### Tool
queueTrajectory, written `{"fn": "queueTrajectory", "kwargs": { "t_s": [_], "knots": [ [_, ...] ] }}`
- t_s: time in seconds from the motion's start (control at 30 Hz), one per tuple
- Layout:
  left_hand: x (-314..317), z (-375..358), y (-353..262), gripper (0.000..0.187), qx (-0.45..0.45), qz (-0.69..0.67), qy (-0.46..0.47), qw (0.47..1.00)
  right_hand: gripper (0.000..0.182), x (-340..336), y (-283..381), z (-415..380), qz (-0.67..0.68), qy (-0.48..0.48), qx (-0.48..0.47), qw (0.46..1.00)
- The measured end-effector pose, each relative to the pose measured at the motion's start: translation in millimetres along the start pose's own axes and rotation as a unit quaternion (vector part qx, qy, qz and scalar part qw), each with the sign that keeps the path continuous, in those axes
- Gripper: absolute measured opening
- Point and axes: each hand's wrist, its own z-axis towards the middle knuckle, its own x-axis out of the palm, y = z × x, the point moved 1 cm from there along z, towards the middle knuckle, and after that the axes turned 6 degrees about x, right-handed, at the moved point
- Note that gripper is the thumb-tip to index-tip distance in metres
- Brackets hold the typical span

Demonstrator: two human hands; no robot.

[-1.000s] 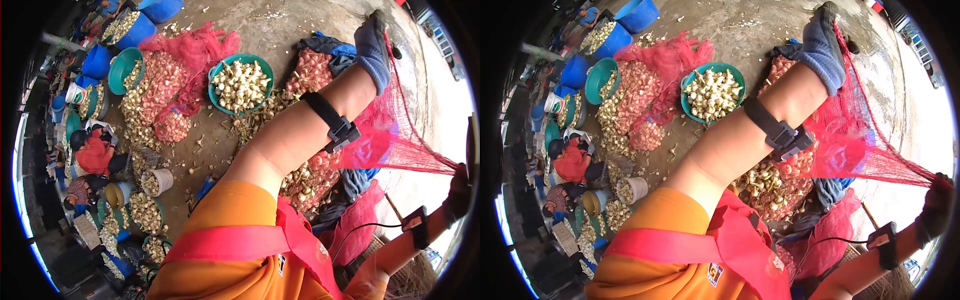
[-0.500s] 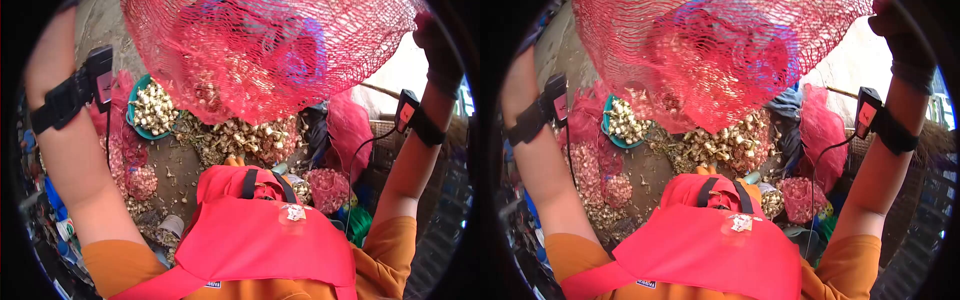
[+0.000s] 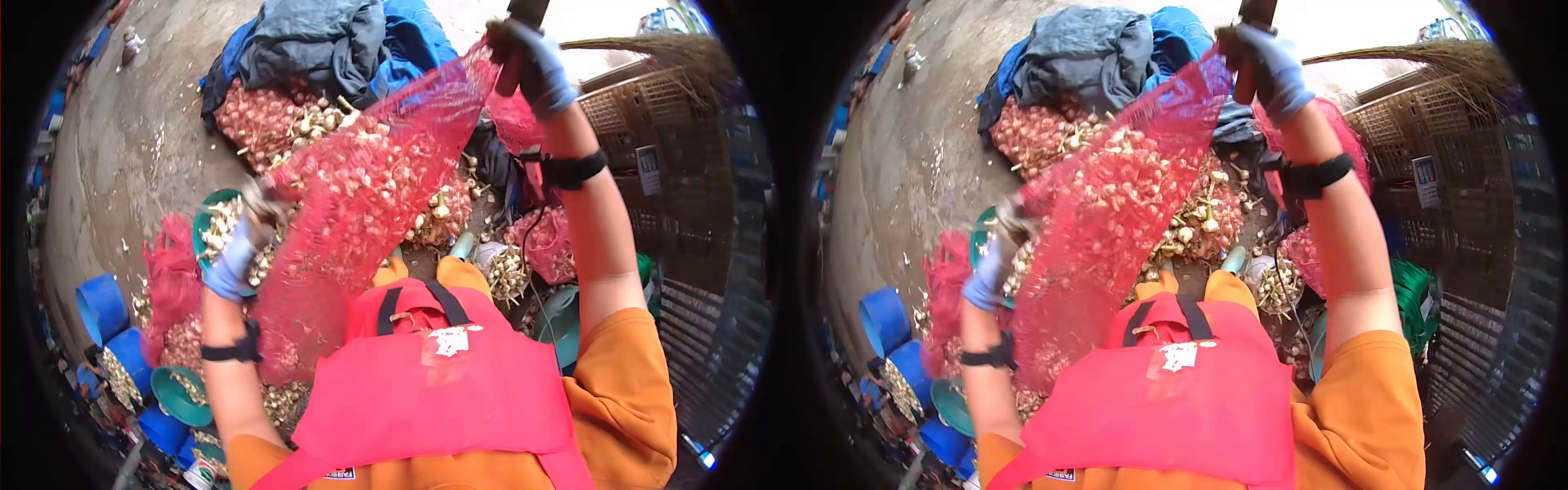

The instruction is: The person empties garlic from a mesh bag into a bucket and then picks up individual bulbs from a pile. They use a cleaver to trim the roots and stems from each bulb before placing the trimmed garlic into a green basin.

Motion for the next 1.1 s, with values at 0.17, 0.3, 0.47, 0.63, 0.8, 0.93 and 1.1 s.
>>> {"fn": "queueTrajectory", "kwargs": {
  "t_s": [0.17,0.3,0.47,0.63,0.8,0.93,1.1],
  "knots": [
    [140.4,-83.9,106.7,0.08,-0.305,-0.034,0.153,0.939,0.022,-57.0,-143.8,-41.1,-0.048,-0.08,0.165,0.982],
    [121.4,-71.0,120.8,0.04,-0.295,-0.159,-0.09,0.938,0.032,-70.1,-282.7,-71.2,-0.213,0.018,0.378,0.901],
    [65.4,3.2,124.2,0.06,-0.109,-0.401,-0.293,0.861,0.049,-46.3,-412.8,-81.3,-0.338,0.062,0.509,0.789],
    [83.6,62.5,155.2,0.053,-0.122,-0.327,-0.292,0.891,0.075,2.6,-471.2,-50.6,-0.31,0.021,0.403,0.861],
    [115.2,139.2,154.9,0.053,-0.14,-0.443,-0.24,0.852,0.08,0.9,-484.4,-86.9,-0.261,-0.008,0.333,0.906],
    [129.5,202.1,140.0,0.057,-0.154,-0.455,-0.211,0.852,0.086,-8.7,-383.4,-172.3,-0.021,0.051,0.349,0.936],
    [188.6,257.1,159.4,0.06,-0.118,-0.595,0.026,0.795,0.095,66.9,-350.3,-231.8,-0.166,0.079,0.202,0.962]
  ]
}}
